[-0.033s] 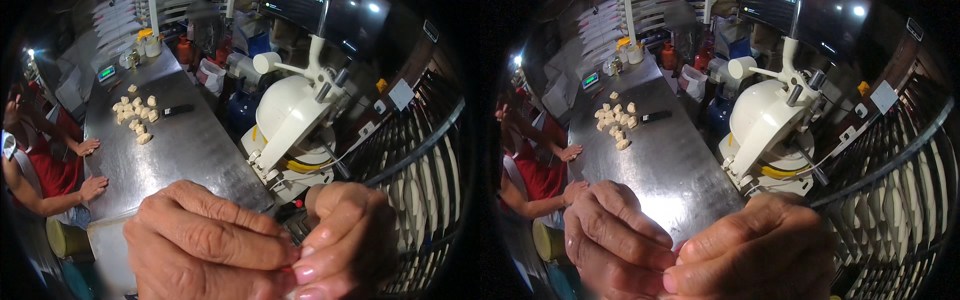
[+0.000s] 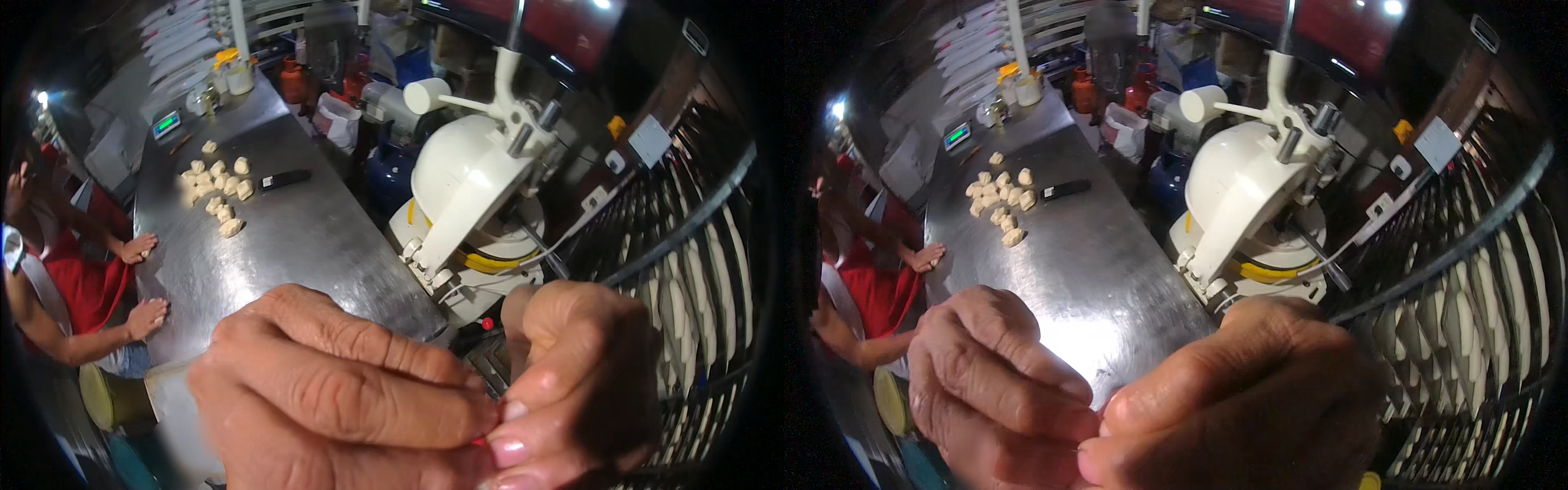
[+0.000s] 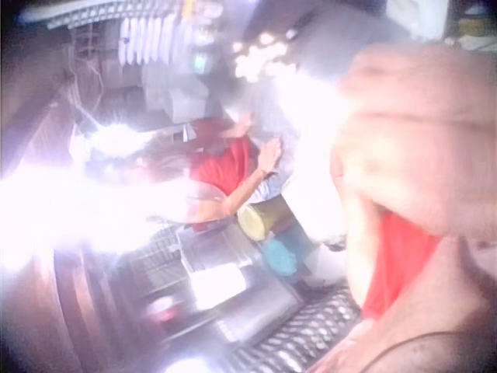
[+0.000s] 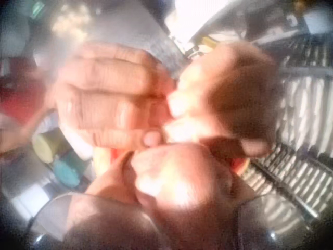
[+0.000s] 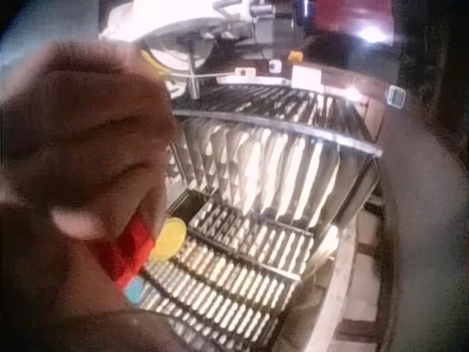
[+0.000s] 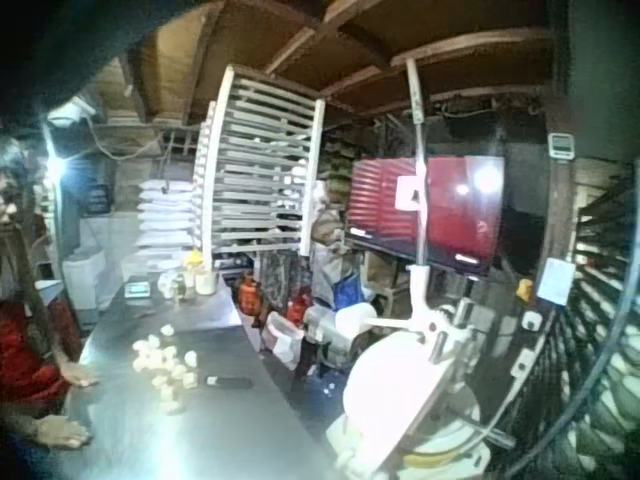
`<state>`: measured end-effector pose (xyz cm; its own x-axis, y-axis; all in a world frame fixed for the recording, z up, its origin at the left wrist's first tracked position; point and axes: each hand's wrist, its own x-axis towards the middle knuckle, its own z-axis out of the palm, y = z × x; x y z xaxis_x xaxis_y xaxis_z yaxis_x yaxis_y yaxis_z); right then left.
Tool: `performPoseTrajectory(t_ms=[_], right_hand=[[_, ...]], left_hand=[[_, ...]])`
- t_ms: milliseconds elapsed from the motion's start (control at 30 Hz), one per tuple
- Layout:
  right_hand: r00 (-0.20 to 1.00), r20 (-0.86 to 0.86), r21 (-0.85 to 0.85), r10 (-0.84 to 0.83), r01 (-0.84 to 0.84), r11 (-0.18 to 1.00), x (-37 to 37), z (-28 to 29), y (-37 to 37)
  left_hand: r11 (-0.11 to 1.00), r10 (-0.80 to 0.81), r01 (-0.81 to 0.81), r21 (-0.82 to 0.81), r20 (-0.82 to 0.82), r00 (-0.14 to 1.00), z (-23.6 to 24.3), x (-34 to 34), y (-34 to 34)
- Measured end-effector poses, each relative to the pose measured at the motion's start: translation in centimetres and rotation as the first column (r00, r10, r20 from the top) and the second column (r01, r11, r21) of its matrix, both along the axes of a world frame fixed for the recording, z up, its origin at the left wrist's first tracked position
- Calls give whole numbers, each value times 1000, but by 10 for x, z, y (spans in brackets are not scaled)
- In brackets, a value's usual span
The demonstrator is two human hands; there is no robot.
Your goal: The person shapes dough by hand on a metal table, places the pieces onto a tray, and then puts the tray onto a cooling rack.
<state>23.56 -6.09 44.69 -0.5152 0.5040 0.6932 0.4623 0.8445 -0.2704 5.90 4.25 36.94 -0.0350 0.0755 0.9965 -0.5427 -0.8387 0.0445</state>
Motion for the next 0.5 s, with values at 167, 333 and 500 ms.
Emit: performPoseTrajectory(t_ms=[167,333,500], right_hand=[[996,4,321,-94,87,943,9,9,-2],[959,-284,787,27,217,577,-9,0,4],[974,-225,726,-38,194,659,5,0,-18]], left_hand=[[949,-229,250,192,-122,966,41,15,19],[775,-302,453,442,-371,878,104,34,28],[565,-471,575,591,-342,813,101,60,38]])
